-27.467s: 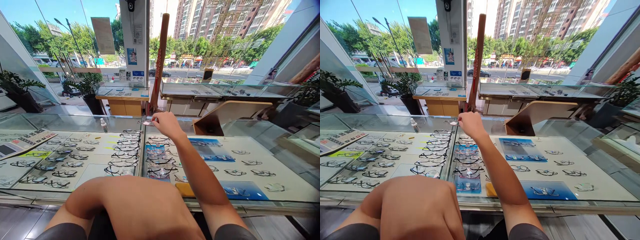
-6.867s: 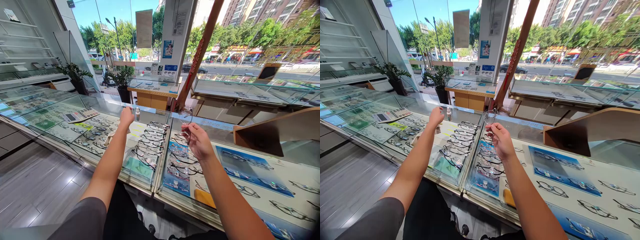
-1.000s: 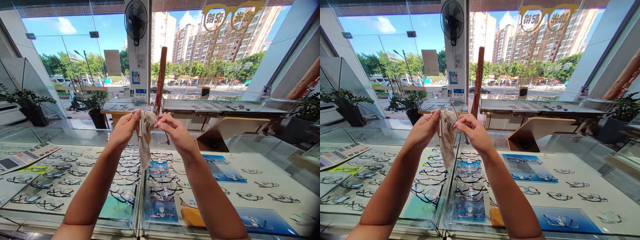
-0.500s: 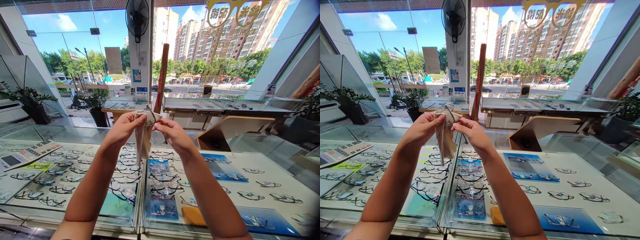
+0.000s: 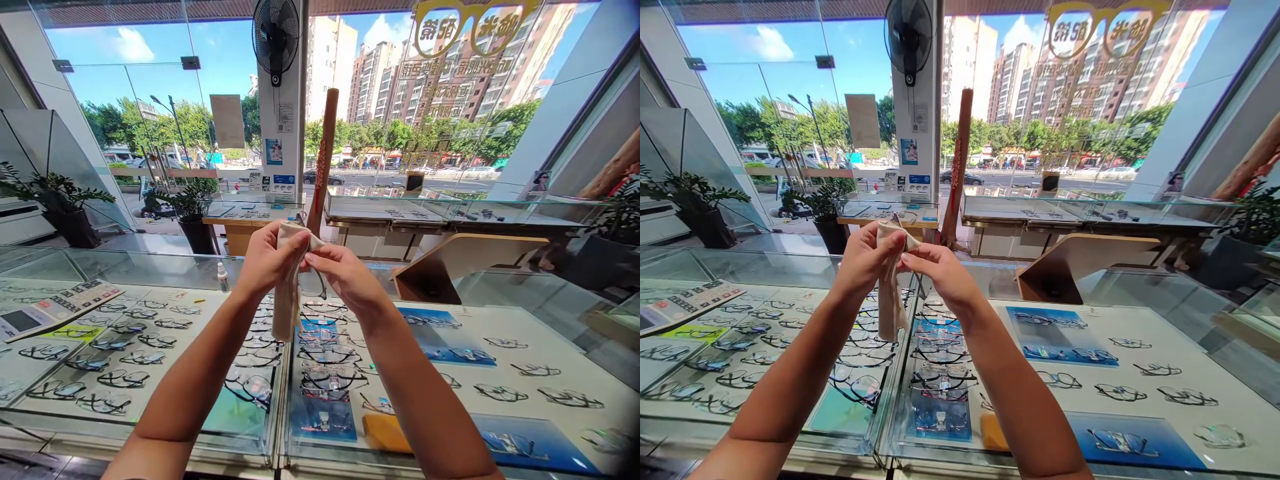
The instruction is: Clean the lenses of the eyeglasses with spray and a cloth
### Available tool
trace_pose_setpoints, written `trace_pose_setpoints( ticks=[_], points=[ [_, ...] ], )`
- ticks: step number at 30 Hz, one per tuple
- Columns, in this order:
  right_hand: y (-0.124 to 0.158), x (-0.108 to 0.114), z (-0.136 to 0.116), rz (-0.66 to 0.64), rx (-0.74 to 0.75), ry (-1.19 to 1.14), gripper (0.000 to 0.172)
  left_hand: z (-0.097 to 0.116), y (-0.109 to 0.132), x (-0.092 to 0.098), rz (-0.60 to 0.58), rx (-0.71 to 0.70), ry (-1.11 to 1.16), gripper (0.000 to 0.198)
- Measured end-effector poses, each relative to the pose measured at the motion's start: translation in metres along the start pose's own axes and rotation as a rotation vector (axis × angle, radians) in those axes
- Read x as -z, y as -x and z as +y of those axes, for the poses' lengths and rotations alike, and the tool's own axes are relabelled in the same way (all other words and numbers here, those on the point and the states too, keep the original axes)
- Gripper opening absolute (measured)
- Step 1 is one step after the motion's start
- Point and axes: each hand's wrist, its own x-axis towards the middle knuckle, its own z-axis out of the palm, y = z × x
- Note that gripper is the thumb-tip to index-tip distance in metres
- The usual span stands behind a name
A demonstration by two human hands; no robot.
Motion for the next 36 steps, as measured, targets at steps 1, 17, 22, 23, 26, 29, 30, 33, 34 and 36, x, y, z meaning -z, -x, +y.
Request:
trace_pose_setpoints(
  ticks=[1, 17, 22, 23, 26, 29, 30, 33, 34, 36],
  points=[
    [0.000, -0.001, 0.001, -0.006, -0.001, -0.002, 0.028, -0.001, 0.001, -0.002, 0.037, -0.029, -0.016, 0.043],
    [0.004, 0.015, -0.015, -0.011, -0.040, -0.035, 0.026, 0.012, -0.003, 0.011, -0.263, 0.115, 0.091, 0.040],
    [0.001, 0.004, -0.004, -0.054, -0.086, -0.150, 0.029, 0.002, 0.002, -0.004, -0.069, 0.010, 0.059, 0.041],
    [0.001, 0.002, -0.003, -0.070, -0.081, -0.156, 0.030, 0.001, 0.003, -0.005, -0.025, -0.016, 0.037, 0.041],
    [0.001, -0.002, -0.002, -0.101, -0.075, -0.159, 0.030, -0.001, 0.005, -0.007, 0.084, -0.054, -0.022, 0.048],
    [0.002, -0.001, -0.005, -0.072, -0.072, -0.145, 0.028, -0.002, 0.001, -0.001, 0.071, 0.002, -0.004, 0.054],
    [0.002, 0.000, -0.007, -0.058, -0.063, -0.134, 0.027, -0.002, -0.001, 0.002, 0.051, 0.022, 0.012, 0.054],
    [0.004, 0.005, -0.012, -0.019, -0.031, -0.101, 0.025, 0.000, -0.006, 0.012, 0.046, 0.019, 0.044, 0.052],
    [0.004, 0.007, -0.014, -0.002, -0.022, -0.098, 0.024, 0.002, -0.007, 0.015, 0.065, -0.001, 0.041, 0.051],
    [0.004, 0.013, -0.019, 0.045, -0.004, -0.108, 0.025, 0.005, -0.009, 0.020, 0.113, -0.045, 0.010, 0.049]
  ],
)
